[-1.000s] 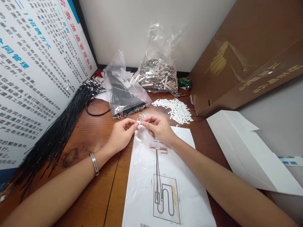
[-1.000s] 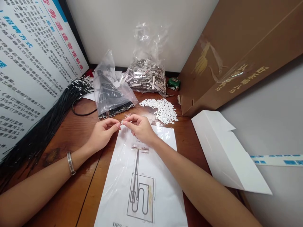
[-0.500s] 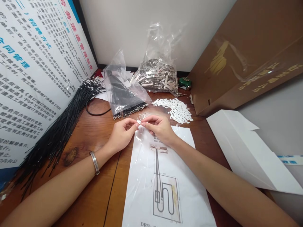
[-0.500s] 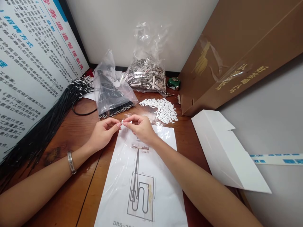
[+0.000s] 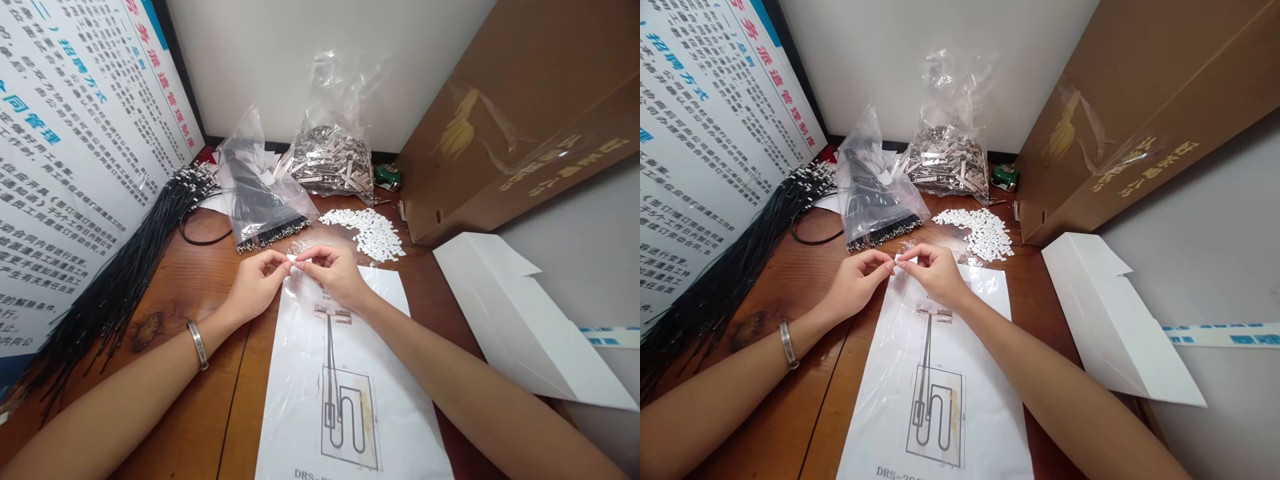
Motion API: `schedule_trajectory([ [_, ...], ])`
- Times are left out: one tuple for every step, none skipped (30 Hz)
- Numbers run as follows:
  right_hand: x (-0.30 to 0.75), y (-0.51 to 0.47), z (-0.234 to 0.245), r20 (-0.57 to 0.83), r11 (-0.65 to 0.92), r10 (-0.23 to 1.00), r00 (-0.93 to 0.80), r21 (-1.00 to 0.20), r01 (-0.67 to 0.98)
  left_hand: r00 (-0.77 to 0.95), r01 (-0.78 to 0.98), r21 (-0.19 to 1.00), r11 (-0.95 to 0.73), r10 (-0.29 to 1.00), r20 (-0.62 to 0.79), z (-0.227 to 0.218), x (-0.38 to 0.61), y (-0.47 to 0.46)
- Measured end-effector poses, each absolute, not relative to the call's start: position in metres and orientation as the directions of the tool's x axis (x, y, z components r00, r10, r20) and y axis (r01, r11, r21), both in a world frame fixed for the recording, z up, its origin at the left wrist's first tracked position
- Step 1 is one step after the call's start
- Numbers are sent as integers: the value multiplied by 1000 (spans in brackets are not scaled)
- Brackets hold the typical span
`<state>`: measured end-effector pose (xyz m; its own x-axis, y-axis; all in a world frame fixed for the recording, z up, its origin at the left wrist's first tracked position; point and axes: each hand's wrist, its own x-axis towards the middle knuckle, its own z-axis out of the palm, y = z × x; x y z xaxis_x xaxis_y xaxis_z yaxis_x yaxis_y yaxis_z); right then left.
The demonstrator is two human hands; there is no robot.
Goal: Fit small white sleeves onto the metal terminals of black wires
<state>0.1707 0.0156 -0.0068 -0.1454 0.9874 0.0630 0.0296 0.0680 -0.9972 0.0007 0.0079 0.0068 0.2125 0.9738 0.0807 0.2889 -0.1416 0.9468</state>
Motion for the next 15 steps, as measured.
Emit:
schedule_trajectory([
  [171, 16, -7, 69, 75, 988, -140, -997, 37, 213, 287, 947, -141, 974, 80, 6, 0, 8],
  [171, 16, -8, 72, 79, 988, -135, -996, 45, 213, 288, 947, -139, 974, 78, 6, 0, 8],
  [171, 16, -9, 74, 81, 989, -132, -995, 53, 212, 292, 947, -137, 974, 75, 6, 0, 8],
  [171, 16, -10, 72, 80, 989, -131, -995, 58, 212, 296, 945, -137, 974, 74, 6, 0, 9],
  [171, 17, -10, 69, 78, 989, -134, -995, 63, 213, 299, 944, -139, 974, 76, 5, 0, 9],
  [171, 17, -11, 65, 75, 988, -138, -995, 67, 215, 301, 943, -144, 973, 80, 5, 0, 8],
  [171, 17, -11, 62, 73, 988, -140, -995, 70, 217, 303, 942, -148, 973, 83, 5, 0, 8],
  [171, 17, -11, 60, 71, 988, -143, -995, 72, 217, 303, 941, -150, 972, 85, 5, 0, 8],
  [171, 17, -11, 59, 70, 988, -143, -995, 70, 215, 301, 942, -147, 973, 83, 6, 0, 8],
  [171, 17, -10, 55, 64, 988, -142, -996, 63, 211, 298, 944, -141, 974, 79, 6, 0, 8],
  [171, 17, -9, 46, 54, 989, -141, -997, 53, 206, 293, 947, -132, 976, 72, 6, 0, 8],
  [170, 17, -8, 33, 38, 990, -136, -999, 34, 201, 286, 951, -120, 977, 63, 6, 1, 8],
  [170, 17, -7, 17, 18, 991, -129, -1000, 6, 202, 277, 955, -107, 978, 51, 6, 1, 8],
  [170, 17, -6, -2, -5, 993, -119, -1000, -30, 209, 268, 959, -96, 977, 39, 6, 1, 8],
  [170, 18, -5, -20, -27, 995, -99, -997, -74, 222, 258, 962, -87, 975, 29, 6, 1, 8],
])
